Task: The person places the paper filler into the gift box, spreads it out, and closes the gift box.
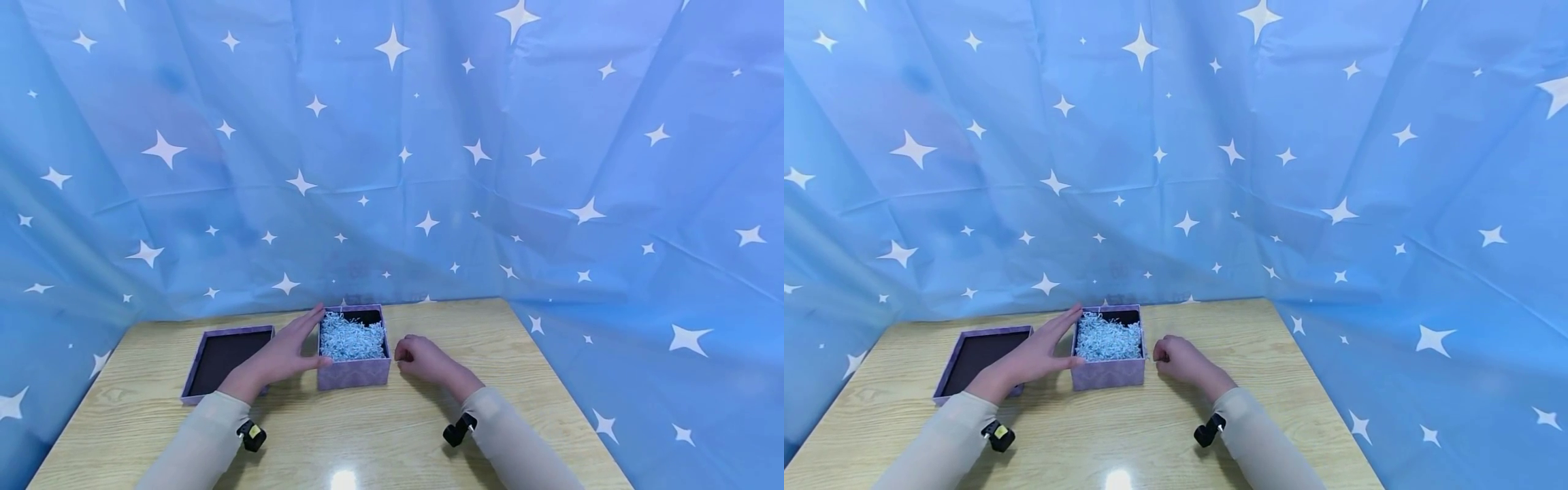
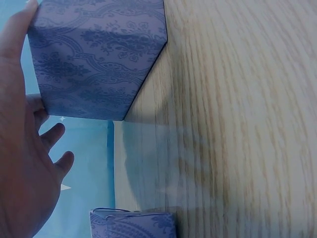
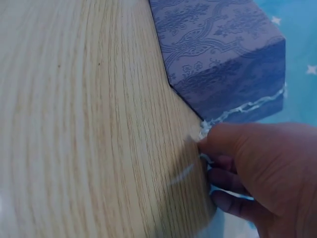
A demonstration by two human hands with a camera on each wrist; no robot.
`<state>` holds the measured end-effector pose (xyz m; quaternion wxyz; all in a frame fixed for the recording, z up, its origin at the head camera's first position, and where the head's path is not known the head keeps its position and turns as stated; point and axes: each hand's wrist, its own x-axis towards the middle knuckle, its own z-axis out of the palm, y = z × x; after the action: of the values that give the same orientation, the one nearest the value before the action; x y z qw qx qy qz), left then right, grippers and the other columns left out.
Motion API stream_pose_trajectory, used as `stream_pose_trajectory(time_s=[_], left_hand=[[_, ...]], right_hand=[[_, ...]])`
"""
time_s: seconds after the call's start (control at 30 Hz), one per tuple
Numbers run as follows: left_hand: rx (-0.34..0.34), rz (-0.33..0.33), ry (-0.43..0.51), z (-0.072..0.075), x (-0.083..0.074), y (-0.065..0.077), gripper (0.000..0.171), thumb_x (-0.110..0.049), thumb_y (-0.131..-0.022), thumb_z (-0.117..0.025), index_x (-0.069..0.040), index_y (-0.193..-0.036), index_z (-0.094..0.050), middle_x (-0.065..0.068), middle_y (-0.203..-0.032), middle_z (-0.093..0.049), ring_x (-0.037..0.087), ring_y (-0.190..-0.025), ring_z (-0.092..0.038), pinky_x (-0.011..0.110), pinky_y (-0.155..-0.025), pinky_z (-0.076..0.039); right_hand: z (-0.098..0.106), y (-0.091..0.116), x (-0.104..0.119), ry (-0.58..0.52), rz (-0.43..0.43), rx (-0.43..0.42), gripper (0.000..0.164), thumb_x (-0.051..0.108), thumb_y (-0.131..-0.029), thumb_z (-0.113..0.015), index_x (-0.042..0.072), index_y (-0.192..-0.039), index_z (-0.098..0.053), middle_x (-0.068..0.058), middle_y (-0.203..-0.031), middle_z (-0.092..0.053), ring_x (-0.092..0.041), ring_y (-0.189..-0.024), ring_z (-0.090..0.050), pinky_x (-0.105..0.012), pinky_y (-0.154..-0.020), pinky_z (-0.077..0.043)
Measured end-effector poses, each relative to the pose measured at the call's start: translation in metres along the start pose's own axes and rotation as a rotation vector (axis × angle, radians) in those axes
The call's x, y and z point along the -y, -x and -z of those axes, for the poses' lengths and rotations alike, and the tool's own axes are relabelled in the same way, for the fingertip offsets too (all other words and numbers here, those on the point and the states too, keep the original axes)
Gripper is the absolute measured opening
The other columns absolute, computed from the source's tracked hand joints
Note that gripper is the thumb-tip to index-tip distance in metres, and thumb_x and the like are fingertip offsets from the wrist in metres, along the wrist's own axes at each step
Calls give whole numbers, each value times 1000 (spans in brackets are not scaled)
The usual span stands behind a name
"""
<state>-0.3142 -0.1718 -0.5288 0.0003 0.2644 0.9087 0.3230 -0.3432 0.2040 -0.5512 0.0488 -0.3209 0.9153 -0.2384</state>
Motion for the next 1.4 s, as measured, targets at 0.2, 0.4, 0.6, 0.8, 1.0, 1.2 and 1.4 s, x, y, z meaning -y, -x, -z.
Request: stream_pose_trajectory(time_s=[0.2,0.4,0.6,0.8,1.0,1.2,1.4], left_hand=[[0,2,-2,1,-1,0,113,-73,-96,-74,-24,-180,-16,0,-186,-9,43,-168,-18,75,-127,-22],[3,6,-8,1,0,0,115,-75,-95,-74,-24,-180,-16,-6,-185,-7,43,-168,-18,75,-127,-22],[13,14,-19,0,0,-2,116,-76,-94,-74,-23,-180,-16,-7,-185,-5,42,-168,-17,75,-128,-21],[1,-1,-20,0,1,-1,115,-74,-95,-74,-19,-180,-18,-3,-186,-7,45,-167,-18,78,-126,-20],[-34,-50,10,-1,1,0,113,-71,-96,-75,-19,-179,-20,2,-186,-12,53,-164,-22,88,-117,-21],[-22,-36,1,-1,0,0,112,-72,-97,-73,-16,-179,-21,2,-186,-11,50,-165,-20,84,-121,-20],[-12,-8,-27,0,-1,-1,113,-70,-97,-75,-14,-179,-21,0,-185,-9,46,-167,-19,79,-125,-22]], right_hand=[[0,-1,3,17,-14,-11,16,-4,-94,-74,11,-92,-75,6,-85,-67,-8,-77,-57,-29,-71,-53],[0,2,0,-46,-38,-32,15,-2,-93,-75,12,-89,-77,7,-83,-68,-7,-75,-60,-28,-70,-55],[7,4,-2,-90,-70,-60,17,-1,-96,-72,13,-89,-78,9,-85,-69,-7,-76,-62,-29,-70,-56],[25,2,6,-137,-81,-84,16,-1,-100,-71,11,-92,-77,8,-85,-68,-7,-73,-58,-26,-65,-52],[51,0,23,-183,-61,-117,12,-1,-103,-71,8,-97,-77,5,-82,-65,-9,-69,-54,-26,-61,-46],[74,-6,39,-197,-45,-139,14,2,-105,-69,13,-98,-75,4,-83,-63,-11,-70,-52,-27,-62,-45],[89,-17,54,-218,-2,-160,8,5,-107,-70,3,-104,-77,3,-80,-62,-12,-69,-51,-28,-61,-43]])
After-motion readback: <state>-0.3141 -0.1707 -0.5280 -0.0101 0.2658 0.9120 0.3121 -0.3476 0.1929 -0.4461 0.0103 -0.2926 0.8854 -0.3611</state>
